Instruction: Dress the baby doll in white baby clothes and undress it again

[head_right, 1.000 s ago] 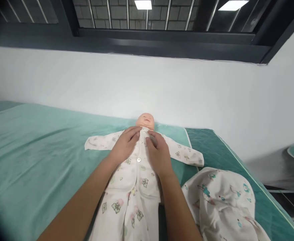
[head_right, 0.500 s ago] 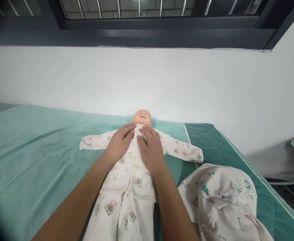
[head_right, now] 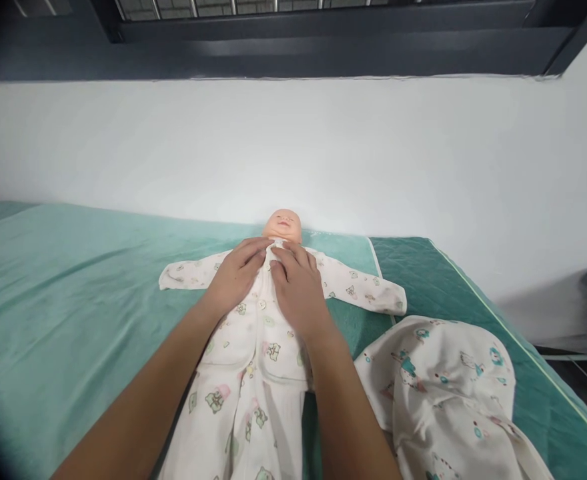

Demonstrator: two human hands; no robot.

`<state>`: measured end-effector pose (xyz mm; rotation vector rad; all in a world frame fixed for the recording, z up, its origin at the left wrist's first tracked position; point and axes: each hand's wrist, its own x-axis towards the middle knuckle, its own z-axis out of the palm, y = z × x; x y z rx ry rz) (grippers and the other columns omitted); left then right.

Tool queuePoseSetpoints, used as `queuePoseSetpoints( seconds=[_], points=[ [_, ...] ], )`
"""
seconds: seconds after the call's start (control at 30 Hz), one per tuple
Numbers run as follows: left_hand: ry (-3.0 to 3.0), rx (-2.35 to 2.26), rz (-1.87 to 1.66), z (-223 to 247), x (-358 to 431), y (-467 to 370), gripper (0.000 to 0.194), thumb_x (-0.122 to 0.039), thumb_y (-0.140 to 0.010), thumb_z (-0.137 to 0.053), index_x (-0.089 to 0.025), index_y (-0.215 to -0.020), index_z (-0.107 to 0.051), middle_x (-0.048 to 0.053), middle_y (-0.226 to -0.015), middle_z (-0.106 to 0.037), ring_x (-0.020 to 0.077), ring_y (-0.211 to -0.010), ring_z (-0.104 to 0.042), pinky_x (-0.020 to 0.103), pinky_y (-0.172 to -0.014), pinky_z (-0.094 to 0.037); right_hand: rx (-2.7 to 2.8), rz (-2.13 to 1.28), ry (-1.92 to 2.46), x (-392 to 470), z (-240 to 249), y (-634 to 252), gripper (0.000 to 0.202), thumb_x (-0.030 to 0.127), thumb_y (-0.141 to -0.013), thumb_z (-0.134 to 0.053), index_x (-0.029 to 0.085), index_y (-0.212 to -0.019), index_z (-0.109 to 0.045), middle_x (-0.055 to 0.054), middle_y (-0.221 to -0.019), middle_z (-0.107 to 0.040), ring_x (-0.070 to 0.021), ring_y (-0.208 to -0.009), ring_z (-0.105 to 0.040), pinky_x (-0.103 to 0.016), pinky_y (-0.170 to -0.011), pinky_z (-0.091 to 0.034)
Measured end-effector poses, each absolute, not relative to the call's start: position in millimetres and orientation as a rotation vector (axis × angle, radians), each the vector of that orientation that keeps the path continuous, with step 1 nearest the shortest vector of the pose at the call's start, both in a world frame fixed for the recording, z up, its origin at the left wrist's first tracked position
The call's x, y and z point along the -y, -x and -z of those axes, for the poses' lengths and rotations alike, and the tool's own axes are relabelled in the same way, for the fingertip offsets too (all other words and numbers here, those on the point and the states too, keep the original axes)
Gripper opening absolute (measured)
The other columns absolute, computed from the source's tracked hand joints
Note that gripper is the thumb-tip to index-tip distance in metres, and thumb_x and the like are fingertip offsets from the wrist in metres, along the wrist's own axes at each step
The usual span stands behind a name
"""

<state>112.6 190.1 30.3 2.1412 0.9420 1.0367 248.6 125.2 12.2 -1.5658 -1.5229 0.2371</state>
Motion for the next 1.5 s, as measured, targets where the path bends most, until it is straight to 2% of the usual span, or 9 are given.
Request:
queuePoseSetpoints(
  seconds=[0.2,0.43,0.57,0.7,0.8,0.93,1.13,1.33,1.5],
  points=[
    [-2.158,-0.919,-1.024,-31,-188,-112,0.039,-0.021,-0.097,-0.038,-0.029,-0.123,-0.066,0.001,-0.133,-0.060,0.0173,-0.128,-0.052,0.034,-0.113,-0.039,1.634,-0.198,1.577,-122,-14,-248,0.041,0.035,-0.099,-0.034,0.027,-0.133,-0.056,-0.008,-0.145,-0.047,-0.0287,-0.136,-0.038,-0.054,-0.112,-0.031],
    [-2.146,-0.940,-1.013,-33,-185,-112,0.040,-0.019,-0.096,-0.037,-0.030,-0.118,-0.068,0.001,-0.134,-0.059,0.0183,-0.129,-0.051,0.035,-0.110,-0.041,1.274,-0.331,1.449,-123,-17,-242,0.025,0.026,-0.089,-0.049,0.028,-0.110,-0.063,-0.004,-0.125,-0.061,-0.0244,-0.122,-0.051,-0.047,-0.107,-0.038],
    [-2.175,-1.027,-1.134,-34,-181,-111,0.031,-0.017,-0.092,-0.045,-0.027,-0.111,-0.068,0.001,-0.129,-0.062,0.0197,-0.126,-0.052,0.038,-0.109,-0.041,1.139,-0.378,1.376,-116,-15,-243,0.016,0.023,-0.088,-0.051,0.027,-0.097,-0.063,-0.001,-0.115,-0.065,-0.0214,-0.114,-0.057,-0.042,-0.104,-0.042],
    [-2.135,-1.041,-1.181,-33,-170,-106,0.019,-0.021,-0.091,-0.051,-0.024,-0.099,-0.068,0.002,-0.122,-0.066,0.0196,-0.119,-0.056,0.038,-0.106,-0.042,1.129,-0.369,1.330,-99,-10,-242,0.016,0.025,-0.089,-0.052,0.027,-0.098,-0.064,-0.002,-0.120,-0.064,-0.0211,-0.118,-0.056,-0.041,-0.104,-0.042],
    [-2.138,-1.020,-1.145,-28,-161,-99,0.024,-0.025,-0.094,-0.049,-0.025,-0.107,-0.069,0.002,-0.127,-0.064,0.0191,-0.124,-0.054,0.037,-0.110,-0.040,1.223,-0.341,1.348,-89,-8,-239,0.020,0.027,-0.090,-0.054,0.029,-0.105,-0.066,-0.003,-0.131,-0.059,-0.0220,-0.127,-0.050,-0.042,-0.107,-0.041],
    [-2.174,-0.996,-1.110,-23,-157,-93,0.029,-0.028,-0.096,-0.048,-0.027,-0.117,-0.068,0.003,-0.136,-0.058,0.0190,-0.130,-0.049,0.038,-0.114,-0.036,1.294,-0.276,1.360,-87,-9,-238,0.021,0.026,-0.090,-0.053,0.029,-0.105,-0.067,-0.003,-0.131,-0.059,-0.0223,-0.129,-0.049,-0.045,-0.112,-0.037],
    [-2.177,-0.981,-1.109,-21,-159,-93,0.030,-0.029,-0.096,-0.047,-0.028,-0.116,-0.070,0.003,-0.136,-0.058,0.0193,-0.129,-0.050,0.038,-0.113,-0.037,1.288,-0.274,1.362,-90,-9,-238,0.021,0.026,-0.091,-0.053,0.030,-0.104,-0.068,-0.002,-0.131,-0.059,-0.0217,-0.128,-0.049,-0.044,-0.111,-0.038],
    [-2.186,-1.000,-1.126,-21,-158,-93,0.030,-0.027,-0.095,-0.048,-0.029,-0.116,-0.070,0.002,-0.134,-0.060,0.0198,-0.129,-0.050,0.039,-0.113,-0.037,1.213,-0.319,1.349,-90,-7,-235,0.021,0.028,-0.092,-0.053,0.029,-0.100,-0.072,-0.003,-0.130,-0.060,-0.0228,-0.125,-0.053,-0.041,-0.098,-0.048],
    [-2.171,-1.014,-1.126,-21,-156,-94,0.031,-0.024,-0.095,-0.048,-0.030,-0.116,-0.070,0.001,-0.135,-0.059,0.0194,-0.129,-0.049,0.039,-0.114,-0.038,1.208,-0.282,1.334,-89,-7,-234,0.021,0.028,-0.091,-0.055,0.029,-0.099,-0.074,-0.003,-0.127,-0.062,-0.0221,-0.122,-0.055,-0.043,-0.105,-0.044]
  ],
)
